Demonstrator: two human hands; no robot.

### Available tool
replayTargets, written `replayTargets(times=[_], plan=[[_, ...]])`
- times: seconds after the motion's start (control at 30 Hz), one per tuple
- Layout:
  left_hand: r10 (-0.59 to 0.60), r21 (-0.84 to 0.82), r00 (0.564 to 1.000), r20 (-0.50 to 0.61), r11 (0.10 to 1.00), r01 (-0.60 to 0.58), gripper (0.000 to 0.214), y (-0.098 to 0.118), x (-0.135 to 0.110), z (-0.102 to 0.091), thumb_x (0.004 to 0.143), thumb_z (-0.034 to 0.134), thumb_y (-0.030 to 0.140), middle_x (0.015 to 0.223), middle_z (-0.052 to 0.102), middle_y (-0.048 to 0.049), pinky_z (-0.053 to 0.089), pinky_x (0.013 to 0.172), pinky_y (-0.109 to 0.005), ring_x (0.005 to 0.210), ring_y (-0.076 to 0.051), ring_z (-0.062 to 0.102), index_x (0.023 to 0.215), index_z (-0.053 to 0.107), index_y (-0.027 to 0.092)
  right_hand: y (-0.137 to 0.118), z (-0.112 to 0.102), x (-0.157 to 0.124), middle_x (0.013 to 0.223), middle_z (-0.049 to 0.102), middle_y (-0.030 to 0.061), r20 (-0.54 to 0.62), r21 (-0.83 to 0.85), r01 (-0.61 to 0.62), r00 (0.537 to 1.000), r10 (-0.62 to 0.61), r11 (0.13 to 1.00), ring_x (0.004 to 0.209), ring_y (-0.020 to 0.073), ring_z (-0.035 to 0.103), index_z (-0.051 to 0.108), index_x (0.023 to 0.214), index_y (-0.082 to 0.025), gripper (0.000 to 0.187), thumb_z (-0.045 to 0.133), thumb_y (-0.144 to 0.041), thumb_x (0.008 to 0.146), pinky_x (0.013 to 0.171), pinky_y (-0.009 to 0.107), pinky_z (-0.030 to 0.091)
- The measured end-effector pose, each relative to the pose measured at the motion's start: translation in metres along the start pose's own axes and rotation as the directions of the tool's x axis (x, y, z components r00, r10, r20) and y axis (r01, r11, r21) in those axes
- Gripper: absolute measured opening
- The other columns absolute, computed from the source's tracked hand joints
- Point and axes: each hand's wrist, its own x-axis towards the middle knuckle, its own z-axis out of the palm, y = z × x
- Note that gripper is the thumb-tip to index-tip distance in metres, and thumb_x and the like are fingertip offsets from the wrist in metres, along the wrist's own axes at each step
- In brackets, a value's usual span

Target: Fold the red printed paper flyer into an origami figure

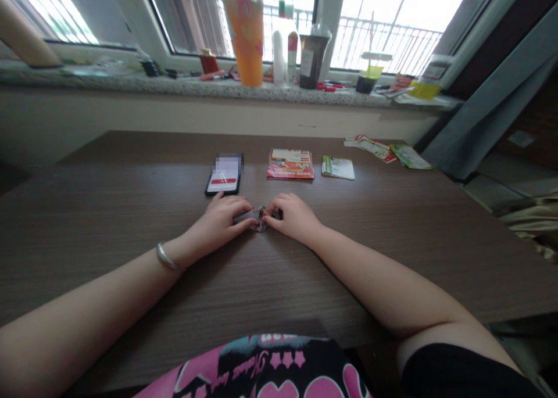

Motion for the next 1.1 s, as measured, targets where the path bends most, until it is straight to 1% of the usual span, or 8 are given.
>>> replayTargets(times=[0.2, 0.33, 0.43, 0.53, 0.63, 0.77, 0.93, 1.1], plan=[[0.041, 0.049, 0.999, -0.024, 0.998, -0.04, 0.014, 0.002, 0.001, 0.0, 0.084, 0.061, 0.032, 0.099, 0.066, -0.0044, 0.027, 0.105, -0.053, 0.1, -0.024, 0.058, 0.091, 0.062, 0.02, 0.0, 0.0, 0.001, 0.092, 0.065, 0.0045, 0.026, -0.057, 0.003, 1.0, -0.001, 0.998, 0.092, 0.0179, 0.056, 0.064, 0.079, -0.018, 0.011, 0.07, -0.028, 0.079, 0.085, 0.032, 0.041], [0.107, 0.077, 0.994, -0.023, 0.992, -0.105, 0.011, -0.001, 0.001, 0.001, 0.086, 0.057, 0.027, 0.096, 0.067, -0.0055, 0.037, 0.096, -0.044, 0.094, -0.022, 0.059, 0.087, 0.064, 0.018, 0.0, -0.001, 0.0, 0.094, 0.065, 0.0047, 0.054, -0.103, 0.011, 0.999, -0.005, 0.995, 0.093, 0.0179, 0.055, 0.064, 0.081, -0.018, 0.009, 0.067, -0.027, 0.081, 0.085, 0.031, 0.041], [0.158, 0.129, 0.987, -0.039, 0.98, -0.152, 0.01, -0.002, 0.0, 0.0, 0.087, 0.056, 0.024, 0.094, 0.068, -0.0051, 0.037, 0.096, -0.043, 0.093, -0.022, 0.059, 0.085, 0.065, 0.019, -0.002, -0.003, -0.002, 0.095, 0.065, 0.0047, 0.082, -0.17, 0.024, 0.997, -0.01, 0.985, 0.094, 0.0181, 0.055, 0.064, 0.083, -0.019, 0.008, 0.065, -0.027, 0.083, 0.084, 0.03, 0.041], [0.22, 0.192, 0.975, -0.043, 0.959, -0.208, 0.011, 0.0, -0.001, -0.003, 0.087, 0.056, 0.021, 0.09, 0.067, -0.0054, 0.041, 0.092, -0.041, 0.091, -0.021, 0.059, 0.084, 0.066, 0.019, -0.007, -0.009, -0.004, 0.095, 0.064, 0.0048, 0.122, -0.252, 0.072, 0.992, -0.043, 0.965, 0.094, 0.0183, 0.054, 0.065, 0.088, -0.02, 0.008, 0.059, -0.024, 0.087, 0.082, 0.029, 0.041], [0.257, 0.223, 0.966, -0.018, 0.943, -0.247, 0.016, 0.002, -0.002, -0.004, 0.089, 0.052, 0.019, 0.089, 0.066, -0.007, 0.046, 0.085, -0.036, 0.089, -0.02, 0.059, 0.083, 0.067, 0.017, -0.009, -0.013, -0.006, 0.096, 0.064, 0.0057, 0.169, -0.34, 0.137, 0.982, -0.083, 0.93, 0.094, 0.0191, 0.054, 0.066, 0.093, -0.02, 0.013, 0.054, -0.023, 0.09, 0.08, 0.029, 0.041], [0.257, 0.204, 0.966, 0.026, 0.945, -0.257, 0.02, 0.001, -0.004, -0.005, 0.091, 0.049, 0.019, 0.09, 0.066, -0.0068, 0.049, 0.08, -0.03, 0.086, -0.018, 0.061, 0.09, 0.069, 0.017, -0.009, -0.016, -0.007, 0.097, 0.065, 0.0071, 0.203, -0.407, 0.177, 0.974, -0.101, 0.896, 0.092, 0.0199, 0.054, 0.067, 0.093, -0.019, 0.016, 0.052, -0.024, 0.091, 0.079, 0.029, 0.042], [0.278, 0.224, 0.956, 0.088, 0.93, -0.291, 0.022, -0.002, -0.005, -0.007, 0.09, 0.05, 0.016, 0.094, 0.066, -0.0059, 0.05, 0.08, -0.031, 0.086, -0.018, 0.062, 0.095, 0.071, 0.02, -0.009, -0.018, -0.007, 0.098, 0.068, 0.0058, 0.231, -0.416, 0.22, 0.964, -0.131, 0.883, 0.091, 0.0189, 0.057, 0.069, 0.093, -0.019, 0.02, 0.05, -0.026, 0.092, 0.077, 0.028, 0.043], [0.291, 0.265, 0.949, 0.122, 0.912, -0.313, 0.024, 0.002, -0.005, -0.011, 0.09, 0.051, 0.015, 0.093, 0.067, -0.006, 0.05, 0.079, -0.031, 0.084, -0.019, 0.062, 0.098, 0.072, 0.021, -0.013, -0.022, -0.009, 0.099, 0.07, 0.0064, 0.262, -0.472, 0.227, 0.959, -0.111, 0.852, 0.087, 0.019, 0.06, 0.071, 0.091, -0.02, 0.026, 0.047, -0.027, 0.094, 0.071, 0.029, 0.042]])
